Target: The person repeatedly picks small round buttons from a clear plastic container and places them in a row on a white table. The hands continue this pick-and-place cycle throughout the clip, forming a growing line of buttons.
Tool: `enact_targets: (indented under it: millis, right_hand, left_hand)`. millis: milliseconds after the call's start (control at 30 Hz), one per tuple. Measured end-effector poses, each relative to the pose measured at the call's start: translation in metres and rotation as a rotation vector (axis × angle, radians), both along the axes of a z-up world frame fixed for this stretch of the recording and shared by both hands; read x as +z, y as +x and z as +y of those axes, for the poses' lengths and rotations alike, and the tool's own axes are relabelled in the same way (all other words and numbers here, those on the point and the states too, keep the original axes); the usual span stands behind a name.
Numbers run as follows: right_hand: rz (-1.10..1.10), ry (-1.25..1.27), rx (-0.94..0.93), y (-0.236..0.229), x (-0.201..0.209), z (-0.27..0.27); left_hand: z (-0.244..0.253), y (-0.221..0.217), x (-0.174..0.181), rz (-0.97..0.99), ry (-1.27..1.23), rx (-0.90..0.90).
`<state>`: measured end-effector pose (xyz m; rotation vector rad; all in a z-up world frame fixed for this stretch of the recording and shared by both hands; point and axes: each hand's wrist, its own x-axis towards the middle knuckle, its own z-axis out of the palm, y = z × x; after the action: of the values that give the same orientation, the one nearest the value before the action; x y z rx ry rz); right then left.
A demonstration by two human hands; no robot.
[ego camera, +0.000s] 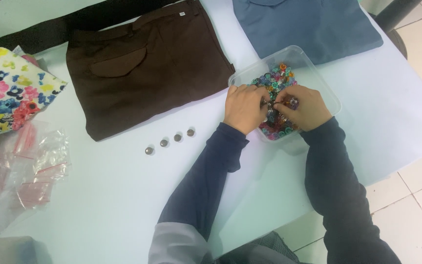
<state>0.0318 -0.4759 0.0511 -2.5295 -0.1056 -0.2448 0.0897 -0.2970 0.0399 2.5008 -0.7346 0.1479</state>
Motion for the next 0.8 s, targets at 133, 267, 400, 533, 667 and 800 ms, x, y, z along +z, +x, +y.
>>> enact_targets:
  millis: [133,267,400,533,667,800]
  right_hand:
    - [-0.051,0.022,-0.021,-0.001,0.002,0.002]
    - [-0.185,0.016,-0.005,0.000,-0.002,0.004]
    - [-0.423,-0.156,-0.048,0.003,-0.013,0.005]
    - [-0.581,-0.327,-0.090,0.001,-0.012,0.014]
    - [-0.784,-0.276,-0.044,-0.002,-0.007,0.031]
    - [-0.860,-0.254,-0.052,-0.006,-0.010,0.046]
  left_hand:
    - [0.002,-0.005,0.009,0.011,-0.042,0.029]
    - [0.011,-0.007,0.012,-0.028,-0.299,-0.093]
    - [0.019,-0.012,0.014,-0.080,-0.543,-0.153]
    - [0.022,-0.013,0.004,-0.124,-0.650,-0.175]
    - [0.026,-0.014,0.004,-0.212,-0.757,-0.192]
    - [0.031,-0.019,-0.003,-0.314,-0.824,-0.167]
